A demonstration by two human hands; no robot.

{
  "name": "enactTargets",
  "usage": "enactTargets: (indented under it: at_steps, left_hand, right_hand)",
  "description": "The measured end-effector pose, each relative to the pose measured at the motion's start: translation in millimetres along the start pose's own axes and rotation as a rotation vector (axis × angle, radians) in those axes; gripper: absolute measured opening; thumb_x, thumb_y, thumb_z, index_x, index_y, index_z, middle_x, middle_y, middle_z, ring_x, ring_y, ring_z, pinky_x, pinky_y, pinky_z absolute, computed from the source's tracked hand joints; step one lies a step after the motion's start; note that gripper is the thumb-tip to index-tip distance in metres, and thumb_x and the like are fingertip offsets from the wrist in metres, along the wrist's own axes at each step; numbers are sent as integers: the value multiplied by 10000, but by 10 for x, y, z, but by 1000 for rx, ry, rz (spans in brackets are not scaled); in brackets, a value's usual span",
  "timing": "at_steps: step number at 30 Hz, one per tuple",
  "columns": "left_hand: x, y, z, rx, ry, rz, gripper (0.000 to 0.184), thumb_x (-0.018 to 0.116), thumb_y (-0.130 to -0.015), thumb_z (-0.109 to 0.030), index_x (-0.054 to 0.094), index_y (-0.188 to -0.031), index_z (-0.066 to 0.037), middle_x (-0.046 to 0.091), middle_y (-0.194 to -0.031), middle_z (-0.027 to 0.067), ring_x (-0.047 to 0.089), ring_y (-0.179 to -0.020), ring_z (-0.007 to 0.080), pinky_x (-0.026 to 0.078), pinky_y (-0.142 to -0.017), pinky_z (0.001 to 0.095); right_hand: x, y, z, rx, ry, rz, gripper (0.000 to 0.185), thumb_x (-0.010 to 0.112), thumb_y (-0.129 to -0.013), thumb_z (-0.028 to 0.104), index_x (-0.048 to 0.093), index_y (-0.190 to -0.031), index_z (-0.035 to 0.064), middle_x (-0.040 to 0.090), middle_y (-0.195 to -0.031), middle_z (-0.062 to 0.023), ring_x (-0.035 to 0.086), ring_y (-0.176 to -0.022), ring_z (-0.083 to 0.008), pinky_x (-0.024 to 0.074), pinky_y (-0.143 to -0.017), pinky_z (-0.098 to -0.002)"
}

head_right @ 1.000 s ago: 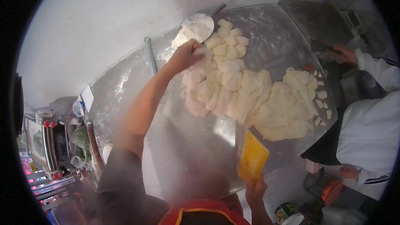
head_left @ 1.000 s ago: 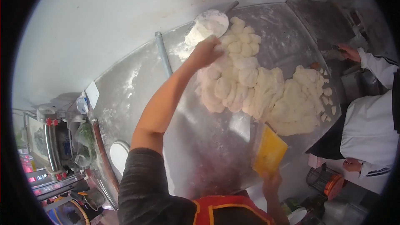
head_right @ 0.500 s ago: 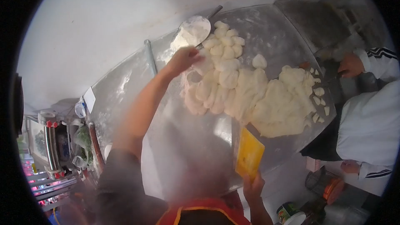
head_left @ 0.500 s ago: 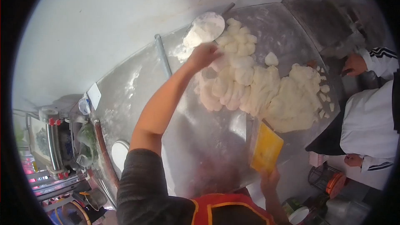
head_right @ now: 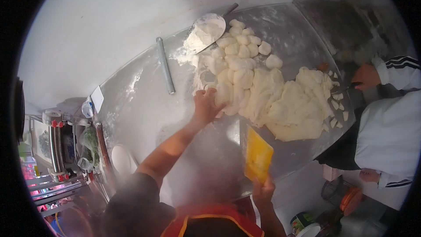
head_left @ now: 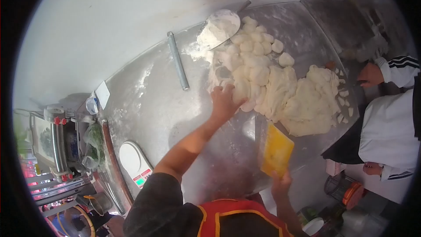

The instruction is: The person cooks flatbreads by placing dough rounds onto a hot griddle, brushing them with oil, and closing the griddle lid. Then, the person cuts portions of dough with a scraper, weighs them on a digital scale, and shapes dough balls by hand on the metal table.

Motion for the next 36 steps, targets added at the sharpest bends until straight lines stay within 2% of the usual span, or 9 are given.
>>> enactTargets:
  at_steps: [2, 8, 16, 18, 20, 25, 31, 32, 36]
  left_hand:
    - [-55, 102, -134, 62, -93, -181, 571, 769, -705, -308, 530, -1143, -29, 468, -1177, 289, 556, -966, 413, 457, -850, 438]
    - [17, -435, 55, -85, 315, 251, 637, 778, -692, -283, 528, -1195, 16, 543, -1146, 266, 544, -1078, 377, 452, -890, 405]
    - [-411, -1405, -864, -21, 833, 222, 639, 744, -763, -218, 473, -1294, 11, 556, -1192, 241, 556, -1113, 270, 457, -918, 351]
    - [-295, -1355, -645, -137, 786, 201, 676, 743, -768, -214, 433, -1328, 2, 506, -1266, 245, 522, -1167, 289, 450, -938, 359]
    - [88, -1141, -383, 175, 469, 330, 923, 801, -705, -307, 283, -1378, 54, 492, -1248, 289, 493, -1182, 378, 444, -936, 398]
    - [343, -149, -419, 165, 198, 184, 885, 778, -695, -218, 284, -1420, -101, 262, -1416, 249, 475, -1169, 413, 446, -931, 446]
    - [278, -702, -417, 120, 274, 375, 532, 746, -691, -156, 565, -1179, -50, 591, -1086, 191, 588, -971, 378, 471, -832, 447]
    - [51, -815, -619, 311, 180, 190, 392, 728, -693, -141, 621, -1051, -21, 637, -921, 190, 616, -891, 369, 483, -795, 428]
    - [-206, -1236, -1079, 422, 231, 131, 415, 723, -700, -174, 614, -1062, -2, 633, -984, 239, 609, -941, 369, 479, -803, 413]
  right_hand:
    - [24, 6, 39, 12, 38, 28, 273, 586, -882, 145, 567, -1069, -53, 659, -845, -155, 660, -747, -235, 505, -661, -338]
    - [33, -16, 79, -21, 106, 47, 258, 594, -880, 138, 575, -1051, -55, 654, -821, -166, 662, -722, -258, 504, -637, -346]
    - [40, -48, -9, 61, 43, 44, 270, 586, -887, 166, 576, -1059, -42, 637, -872, -128, 602, -777, -183, 476, -705, -321]
    - [2, -71, 14, 43, 53, 28, 269, 586, -886, 160, 573, -1062, -45, 641, -859, -136, 617, -759, -199, 485, -691, -329]
    - [-33, -100, 58, -9, 97, 7, 267, 585, -886, 142, 566, -1068, -53, 650, -827, -155, 649, -717, -234, 506, -658, -346]
    - [-14, -94, 10, 66, 95, 40, 265, 579, -886, 142, 565, -1065, -54, 654, -830, -154, 654, -731, -225, 508, -659, -344]
    - [-52, -49, -18, 14, 96, 20, 263, 579, -888, 152, 569, -1055, -50, 650, -824, -169, 656, -712, -254, 509, -642, -344]
    - [-59, -38, -31, 16, 118, 21, 263, 579, -888, 153, 570, -1054, -50, 649, -823, -172, 655, -708, -260, 509, -640, -344]
    - [-76, -13, -37, 16, 114, 12, 264, 576, -889, 155, 569, -1056, -49, 650, -837, -171, 656, -723, -267, 509, -641, -349]
Point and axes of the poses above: each hand's wrist, its own y-axis away from the middle knuckle, its own x-axis out of the palm, z = x × y, the point moved 9 cm from there along -y, towards the middle knuckle
